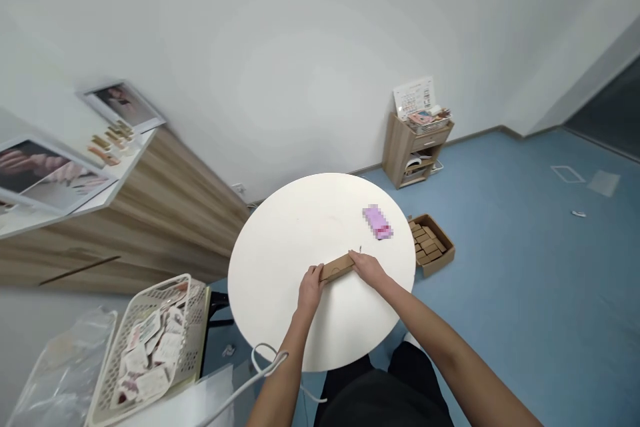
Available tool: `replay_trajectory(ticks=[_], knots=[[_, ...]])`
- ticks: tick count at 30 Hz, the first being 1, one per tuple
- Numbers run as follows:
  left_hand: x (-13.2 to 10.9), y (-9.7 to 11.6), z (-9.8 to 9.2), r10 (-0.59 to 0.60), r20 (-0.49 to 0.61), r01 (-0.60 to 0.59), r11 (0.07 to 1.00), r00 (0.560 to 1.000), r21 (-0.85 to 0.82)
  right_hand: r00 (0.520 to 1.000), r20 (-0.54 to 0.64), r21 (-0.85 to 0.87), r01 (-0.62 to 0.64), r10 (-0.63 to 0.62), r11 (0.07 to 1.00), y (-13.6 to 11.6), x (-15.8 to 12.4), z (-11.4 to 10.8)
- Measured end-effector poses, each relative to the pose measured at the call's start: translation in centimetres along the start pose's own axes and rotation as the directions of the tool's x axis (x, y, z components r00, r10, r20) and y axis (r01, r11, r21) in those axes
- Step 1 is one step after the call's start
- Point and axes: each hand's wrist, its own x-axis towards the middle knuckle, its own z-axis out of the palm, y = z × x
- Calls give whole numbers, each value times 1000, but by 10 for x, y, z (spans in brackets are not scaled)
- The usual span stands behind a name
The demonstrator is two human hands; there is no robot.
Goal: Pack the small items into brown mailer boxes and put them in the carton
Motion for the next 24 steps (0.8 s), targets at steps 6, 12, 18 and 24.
replay_trajectory(ticks=[6,12,18,24], knots=[[14,86,5,191,-130,-194,981,973,-10,988,-156,218,39,-4,975,58,-69,-69],[27,231,65,282,-118,-303,922,952,-239,956,-273,259,-35,108,965,174,-165,-150],[49,324,146,284,98,-169,775,954,-609,950,-228,294,-143,215,945,289,-237,-196],[94,356,223,217,157,-47,714,963,-699,962,-15,501,-229,272,835,366,-222,-214]])
